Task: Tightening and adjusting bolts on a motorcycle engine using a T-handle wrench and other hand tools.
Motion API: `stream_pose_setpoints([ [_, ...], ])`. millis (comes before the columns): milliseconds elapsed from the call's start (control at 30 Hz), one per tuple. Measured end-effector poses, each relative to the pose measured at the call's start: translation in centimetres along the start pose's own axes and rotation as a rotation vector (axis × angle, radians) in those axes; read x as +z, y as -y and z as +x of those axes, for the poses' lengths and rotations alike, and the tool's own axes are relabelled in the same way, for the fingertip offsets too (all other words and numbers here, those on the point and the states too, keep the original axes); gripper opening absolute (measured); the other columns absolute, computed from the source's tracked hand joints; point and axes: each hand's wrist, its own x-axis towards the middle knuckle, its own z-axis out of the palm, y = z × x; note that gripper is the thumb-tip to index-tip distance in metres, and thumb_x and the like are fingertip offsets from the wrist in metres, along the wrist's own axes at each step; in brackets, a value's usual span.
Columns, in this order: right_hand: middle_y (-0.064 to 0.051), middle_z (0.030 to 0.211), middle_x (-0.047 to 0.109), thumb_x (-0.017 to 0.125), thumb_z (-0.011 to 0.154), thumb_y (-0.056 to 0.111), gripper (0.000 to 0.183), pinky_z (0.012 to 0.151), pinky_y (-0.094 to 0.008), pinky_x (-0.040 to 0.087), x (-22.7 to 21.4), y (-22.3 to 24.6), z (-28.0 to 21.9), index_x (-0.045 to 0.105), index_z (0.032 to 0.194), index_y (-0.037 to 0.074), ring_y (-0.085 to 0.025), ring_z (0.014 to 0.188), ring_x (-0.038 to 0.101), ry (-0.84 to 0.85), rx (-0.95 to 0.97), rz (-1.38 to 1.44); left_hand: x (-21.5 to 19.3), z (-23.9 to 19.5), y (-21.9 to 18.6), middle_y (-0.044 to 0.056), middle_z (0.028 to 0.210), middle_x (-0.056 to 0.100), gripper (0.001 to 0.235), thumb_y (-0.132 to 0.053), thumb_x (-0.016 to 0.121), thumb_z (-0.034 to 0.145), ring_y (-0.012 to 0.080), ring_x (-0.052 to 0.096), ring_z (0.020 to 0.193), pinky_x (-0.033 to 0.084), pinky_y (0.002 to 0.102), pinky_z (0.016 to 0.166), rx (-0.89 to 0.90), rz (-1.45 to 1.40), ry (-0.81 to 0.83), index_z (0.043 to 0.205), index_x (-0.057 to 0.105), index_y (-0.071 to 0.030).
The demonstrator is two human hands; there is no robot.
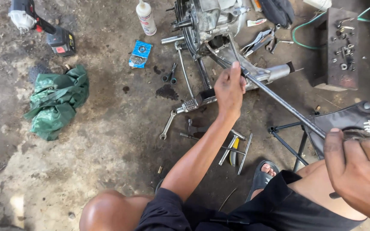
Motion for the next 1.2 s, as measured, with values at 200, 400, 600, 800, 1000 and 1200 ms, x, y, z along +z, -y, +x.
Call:
stream_pose_setpoints([
  [200, -0.028, 0.101, 0.066, 0.058, 0.104, 0.002, 0.035, 0.070, -0.047, 0.051, 4.2, -2.0, -0.9, 0.062, 0.130, -0.021, -0.037, 0.068, 0.053, -0.179, -0.215, 0.221, 0.0, 1.0, -0.9, 0.001, 0.053, 0.051, 0.031, -0.037, 0.060, 0.101, 0.0106, 0.043, 0.047, 0.035, 0.027, 0.049, -0.215, -0.095, 0.077, 0.082, 0.051, -0.014],
  [400, -0.027, 0.123, 0.065, 0.055, 0.106, 0.007, 0.033, 0.106, -0.042, 0.055, 9.5, 2.7, -2.9, 0.057, 0.132, -0.013, -0.037, 0.116, 0.067, -0.096, 0.910, 1.717, 0.0, 1.5, 0.3, -0.005, 0.056, 0.047, 0.033, -0.038, 0.056, 0.104, 0.0066, 0.038, 0.048, 0.029, 0.025, 0.047, -0.119, -0.081, 0.139, 0.078, 0.053, -0.017],
  [600, -0.026, 0.144, 0.063, 0.051, 0.099, 0.017, 0.044, 0.045, -0.029, 0.052, 7.6, 2.2, -1.4, 0.057, 0.136, -0.006, -0.026, 0.048, 0.062, -0.301, 0.805, 2.243, -1.1, 2.1, 0.3, -0.006, 0.054, 0.041, 0.035, -0.039, 0.055, 0.106, 0.0076, 0.036, 0.048, 0.033, 0.027, 0.053, -0.068, -0.102, 0.163, 0.085, 0.062, -0.012],
  [800, -0.030, 0.085, 0.070, 0.052, 0.103, 0.006, 0.053, 0.052, -0.022, 0.045, 1.4, 0.5, 0.2, 0.047, 0.155, 0.000, -0.008, 0.042, 0.043, -0.037, 0.351, 2.847, -9.9, 6.1, -0.1, 0.006, 0.074, 0.072, 0.051, -0.051, 0.040, 0.102, 0.0238, 0.068, 0.067, 0.050, 0.042, 0.063, 0.413, 0.825, -0.291, 0.091, 0.073, -0.014],
  [1000, -0.007, 0.060, 0.035, 0.047, 0.095, 0.006, 0.062, 0.043, -0.027, 0.025, -0.2, 1.9, 0.2, 0.051, 0.156, -0.004, -0.014, 0.038, 0.028, 0.061, 0.752, 2.744, -17.5, 8.3, 3.0, 0.016, 0.169, 0.026, 0.109, -0.077, 0.040, 0.083, 0.0365, 0.027, 0.156, 0.028, 0.052, 0.122, -0.645, 0.892, -0.077, 0.165, 0.019, -0.007],
  [1200, -0.009, 0.067, 0.029, 0.043, 0.095, 0.000, 0.066, 0.044, -0.032, 0.024, 0.1, 3.9, -1.0, 0.044, 0.160, 0.008, -0.019, 0.048, 0.023, 0.089, 0.677, 2.703, -18.1, 9.6, 6.2, 0.012, 0.070, 0.062, 0.024, -0.021, 0.046, 0.107, 0.0247, 0.060, 0.052, 0.051, 0.039, 0.047, -0.537, 0.032, -0.033, 0.115, 0.061, -0.005],
])
